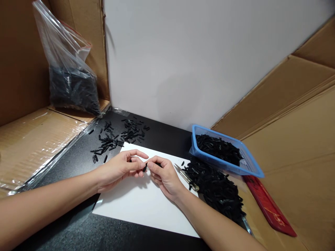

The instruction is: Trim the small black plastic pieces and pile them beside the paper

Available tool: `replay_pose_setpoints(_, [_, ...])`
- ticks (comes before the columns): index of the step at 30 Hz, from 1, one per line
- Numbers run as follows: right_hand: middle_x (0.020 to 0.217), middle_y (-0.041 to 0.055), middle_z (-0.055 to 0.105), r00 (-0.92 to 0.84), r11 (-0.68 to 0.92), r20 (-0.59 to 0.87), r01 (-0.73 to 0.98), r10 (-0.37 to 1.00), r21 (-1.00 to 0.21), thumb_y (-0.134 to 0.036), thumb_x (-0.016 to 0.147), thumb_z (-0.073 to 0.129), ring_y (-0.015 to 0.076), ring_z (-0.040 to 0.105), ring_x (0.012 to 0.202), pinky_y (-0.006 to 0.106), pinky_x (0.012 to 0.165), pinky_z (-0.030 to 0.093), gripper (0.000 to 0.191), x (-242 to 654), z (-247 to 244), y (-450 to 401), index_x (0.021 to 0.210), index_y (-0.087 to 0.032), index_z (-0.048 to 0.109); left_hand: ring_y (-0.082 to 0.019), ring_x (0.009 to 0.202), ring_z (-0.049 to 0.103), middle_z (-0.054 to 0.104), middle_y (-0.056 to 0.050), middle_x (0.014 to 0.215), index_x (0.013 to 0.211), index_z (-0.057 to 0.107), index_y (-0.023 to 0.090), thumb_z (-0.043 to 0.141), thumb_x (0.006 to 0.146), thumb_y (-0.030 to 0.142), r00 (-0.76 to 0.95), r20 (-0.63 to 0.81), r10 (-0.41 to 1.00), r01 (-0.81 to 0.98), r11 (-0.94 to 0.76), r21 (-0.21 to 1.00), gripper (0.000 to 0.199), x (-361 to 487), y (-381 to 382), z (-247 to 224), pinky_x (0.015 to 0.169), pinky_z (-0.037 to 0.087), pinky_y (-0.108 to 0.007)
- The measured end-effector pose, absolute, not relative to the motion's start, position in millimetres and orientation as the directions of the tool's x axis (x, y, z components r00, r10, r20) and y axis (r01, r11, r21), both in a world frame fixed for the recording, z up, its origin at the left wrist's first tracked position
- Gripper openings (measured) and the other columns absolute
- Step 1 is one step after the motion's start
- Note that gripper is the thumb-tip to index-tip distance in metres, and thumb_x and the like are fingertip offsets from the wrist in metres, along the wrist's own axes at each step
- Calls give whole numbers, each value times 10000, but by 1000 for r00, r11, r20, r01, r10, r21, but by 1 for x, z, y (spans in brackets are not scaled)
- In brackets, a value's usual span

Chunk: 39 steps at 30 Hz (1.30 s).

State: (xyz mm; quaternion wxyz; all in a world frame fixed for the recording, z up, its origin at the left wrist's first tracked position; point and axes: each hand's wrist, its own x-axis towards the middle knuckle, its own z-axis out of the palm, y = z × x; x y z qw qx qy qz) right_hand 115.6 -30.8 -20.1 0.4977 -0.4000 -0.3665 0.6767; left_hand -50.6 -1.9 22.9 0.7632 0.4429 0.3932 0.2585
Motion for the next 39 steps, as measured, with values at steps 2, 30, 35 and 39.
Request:
replay_pose_setpoints(2, [420,-101,352,-188,-228,-166,-379,968,-897,-352,653,785,37,170,383,208,372,89,244,115,-20,-31,699,-153,651,-99,619,529,596,39,651,970,621,158,717,719,227,562,-356,747,-39,454,890,277,-51,-2,22,660,392,-246])
replay_pose_setpoints(30, [415,-100,361,-192,-233,-167,-400,967,-886,-353,659,786,29,176,376,217,383,86,253,117,-22,-32,696,-144,650,-94,627,524,568,64,661,1040,597,156,622,733,113,587,-295,754,-54,399,915,310,-50,-6,24,627,348,-235])
replay_pose_setpoints(35, [431,-77,428,-195,-197,-130,-379,972,-904,-338,662,785,31,186,385,223,393,96,244,114,-23,-34,650,-147,633,-82,567,489,545,84,600,991,585,161,633,713,121,570,-291,769,-22,368,930,286,-50,-7,21,586,327,-227])
replay_pose_setpoints(39, [430,-76,425,-197,-170,-106,-344,975,-924,-322,684,774,36,189,393,227,404,102,221,114,-24,-35,657,-142,649,-77,536,447,524,93,569,967,581,177,639,709,137,565,-260,783,-7,319,948,267,-50,-6,19,551,301,-226])
